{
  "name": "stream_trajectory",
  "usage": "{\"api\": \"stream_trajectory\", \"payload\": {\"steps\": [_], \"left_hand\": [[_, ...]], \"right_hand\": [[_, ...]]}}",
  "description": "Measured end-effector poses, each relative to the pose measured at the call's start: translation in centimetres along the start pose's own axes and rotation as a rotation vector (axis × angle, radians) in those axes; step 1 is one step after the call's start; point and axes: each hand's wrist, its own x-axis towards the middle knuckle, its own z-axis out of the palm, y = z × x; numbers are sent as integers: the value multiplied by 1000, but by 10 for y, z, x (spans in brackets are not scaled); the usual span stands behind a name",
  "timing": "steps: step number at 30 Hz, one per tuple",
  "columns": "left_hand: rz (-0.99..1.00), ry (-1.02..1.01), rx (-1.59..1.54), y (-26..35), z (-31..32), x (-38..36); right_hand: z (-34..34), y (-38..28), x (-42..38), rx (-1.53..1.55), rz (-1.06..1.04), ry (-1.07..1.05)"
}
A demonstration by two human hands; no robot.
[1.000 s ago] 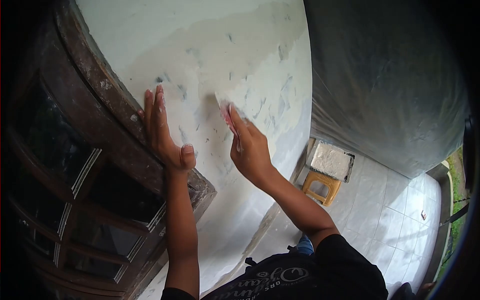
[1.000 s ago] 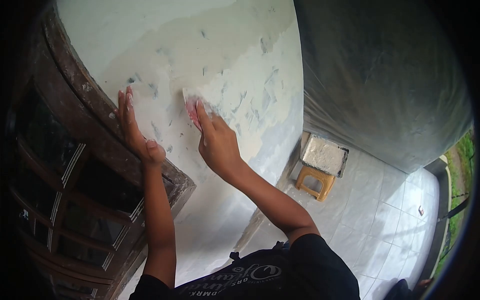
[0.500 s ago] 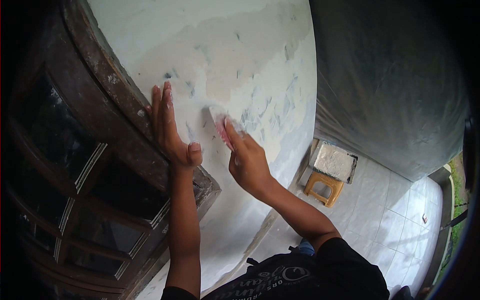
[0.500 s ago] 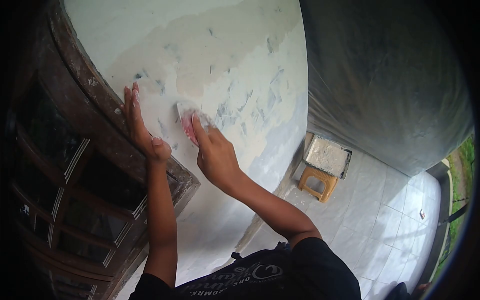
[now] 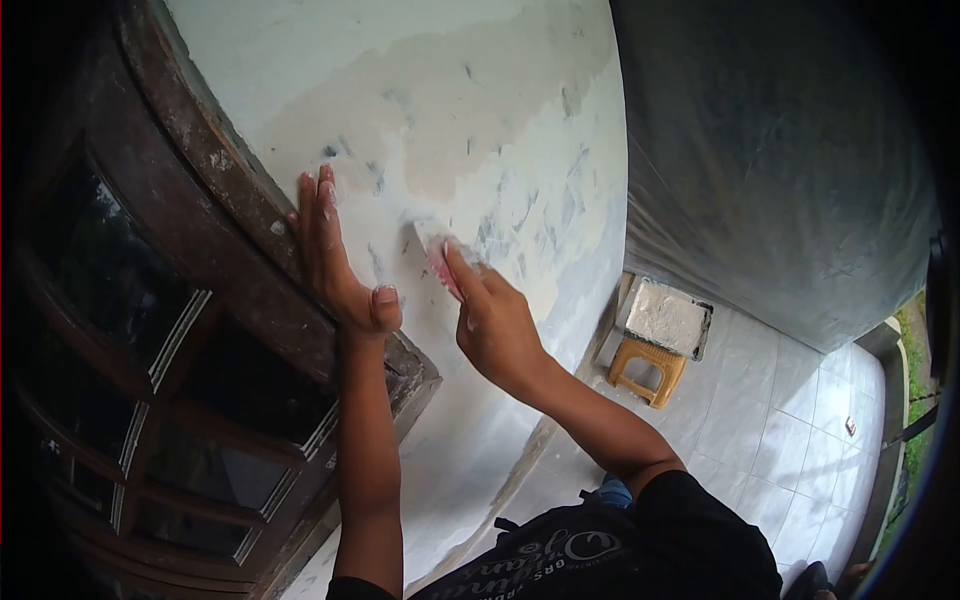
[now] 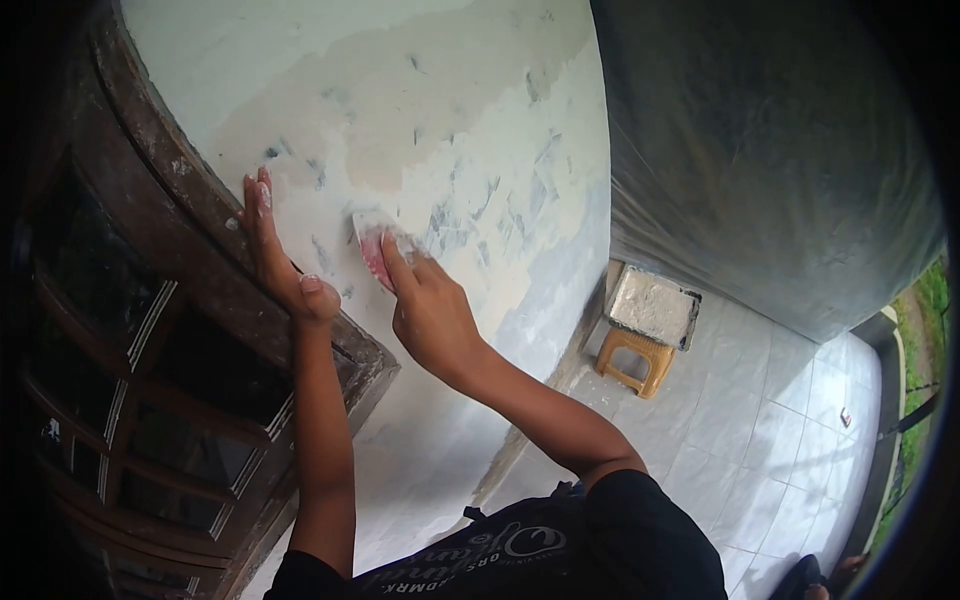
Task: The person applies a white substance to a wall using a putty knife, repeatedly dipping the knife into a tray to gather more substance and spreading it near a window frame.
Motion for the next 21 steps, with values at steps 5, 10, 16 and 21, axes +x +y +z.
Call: {"api": "stream_trajectory", "payload": {"steps": [5,10,16,21], "left_hand": [[21,-6,18,1,-2,0],[12,-10,27,-1,-1,1],[12,15,13,-2,1,-1],[15,42,29,-4,2,-3]], "right_hand": [[-13,23,77,-56,94,233],[19,12,47,-191,-36,124],[-12,8,11,33,148,9],[1,33,77,-86,69,252]]}}
